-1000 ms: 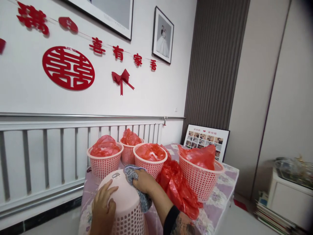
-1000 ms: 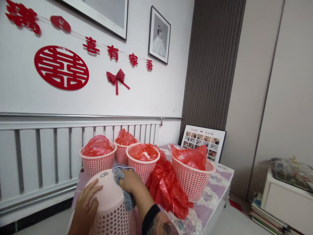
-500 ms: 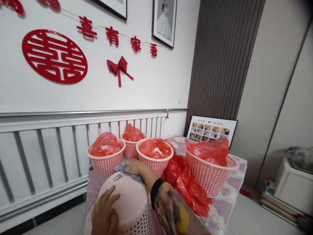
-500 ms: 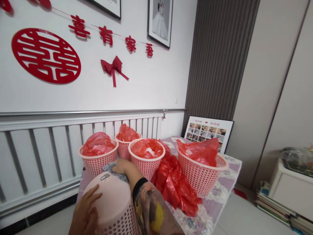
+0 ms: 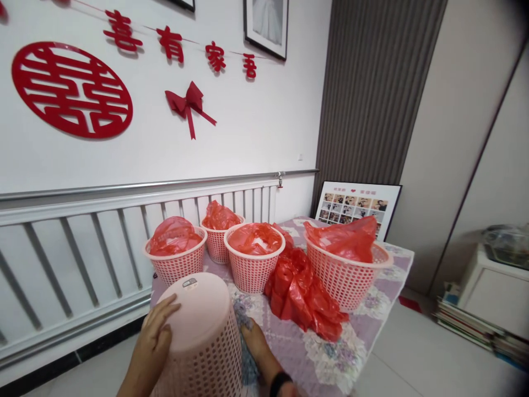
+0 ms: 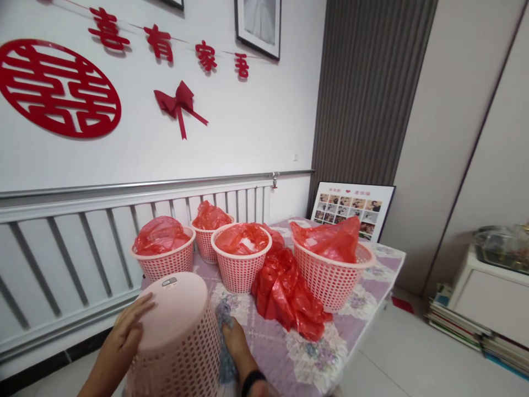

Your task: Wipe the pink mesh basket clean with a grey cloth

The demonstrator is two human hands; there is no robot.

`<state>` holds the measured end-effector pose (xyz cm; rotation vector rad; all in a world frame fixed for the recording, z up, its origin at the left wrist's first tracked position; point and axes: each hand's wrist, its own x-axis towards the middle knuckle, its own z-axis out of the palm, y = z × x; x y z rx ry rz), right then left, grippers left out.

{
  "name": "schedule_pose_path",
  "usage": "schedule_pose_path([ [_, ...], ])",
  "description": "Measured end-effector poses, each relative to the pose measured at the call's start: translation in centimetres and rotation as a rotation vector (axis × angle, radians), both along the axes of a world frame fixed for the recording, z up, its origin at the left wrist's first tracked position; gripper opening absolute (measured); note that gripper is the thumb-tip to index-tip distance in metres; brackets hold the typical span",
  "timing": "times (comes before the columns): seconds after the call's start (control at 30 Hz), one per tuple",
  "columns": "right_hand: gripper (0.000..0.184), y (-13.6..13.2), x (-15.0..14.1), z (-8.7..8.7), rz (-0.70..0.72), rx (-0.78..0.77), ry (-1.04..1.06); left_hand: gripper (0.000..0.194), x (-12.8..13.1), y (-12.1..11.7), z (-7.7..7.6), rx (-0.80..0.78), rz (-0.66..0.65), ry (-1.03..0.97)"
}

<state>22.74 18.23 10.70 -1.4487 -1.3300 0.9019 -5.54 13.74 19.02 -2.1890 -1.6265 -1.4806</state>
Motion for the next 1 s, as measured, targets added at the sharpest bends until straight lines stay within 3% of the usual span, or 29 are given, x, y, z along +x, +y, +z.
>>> schedule_pose_path([
  [0.07,0.057,-1.8,0.3,-2.9,-0.053,0.001,0.036,0.05,-0.3,0.3,0.0,-0.041,-0.001,0.023],
  [0.17,0.076,-3.6,0.1,-5.8,-0.145,0.016,0.137,0.057,-0.6,0.8,0.8,-0.145,0.009,0.109],
  [0.23,0.078,-4.5,-0.3,-6.8,-0.196,0.014,0.22,0.062,-0.3,1.1,2.5,-0.256,0.038,0.204],
  [0.3,0.075,-5.3,-0.7,-6.8,-0.194,-0.005,0.277,0.063,0.5,1.4,5.2,-0.356,0.083,0.302],
  [0.37,0.072,-5.9,-1.3,-5.5,-0.169,-0.01,0.311,0.06,1.7,2.1,8.2,-0.404,0.13,0.372],
  [0.47,0.073,-6.6,-2.4,-1.6,-0.164,0.071,0.313,0.061,3.4,4.0,11.3,-0.498,0.194,0.483],
  [0.53,0.069,-6.7,-3.5,1.5,-0.148,0.184,0.254,0.067,3.8,5.6,11.7,-0.607,0.19,0.516],
  [0.6,0.061,-6.7,-4.7,3.9,-0.092,0.348,0.141,0.073,3.7,7.0,11.0,-0.7,0.151,0.521],
  [0.67,0.057,-6.6,-6.0,4.4,-0.028,0.52,-0.006,0.077,3.4,7.8,10.2,-0.748,0.119,0.52],
  [0.73,0.059,-6.6,-7.0,2.6,-0.031,0.633,-0.124,0.078,3.1,8.1,9.7,-0.752,0.108,0.518],
  [0.8,0.064,-7.0,-7.4,-1.3,-0.1,0.632,-0.17,0.079,2.9,8.1,9.5,-0.75,0.108,0.513],
  [0.93,0.07,-8.8,-6.1,-10.3,-0.118,0.3,-0.126,0.081,3.0,7.9,9.8,-0.753,0.108,0.496],
  [1.0,0.082,-9.8,-5.2,-13.0,-0.143,0.116,-0.081,0.081,3.0,7.9,9.9,-0.757,0.108,0.489],
])
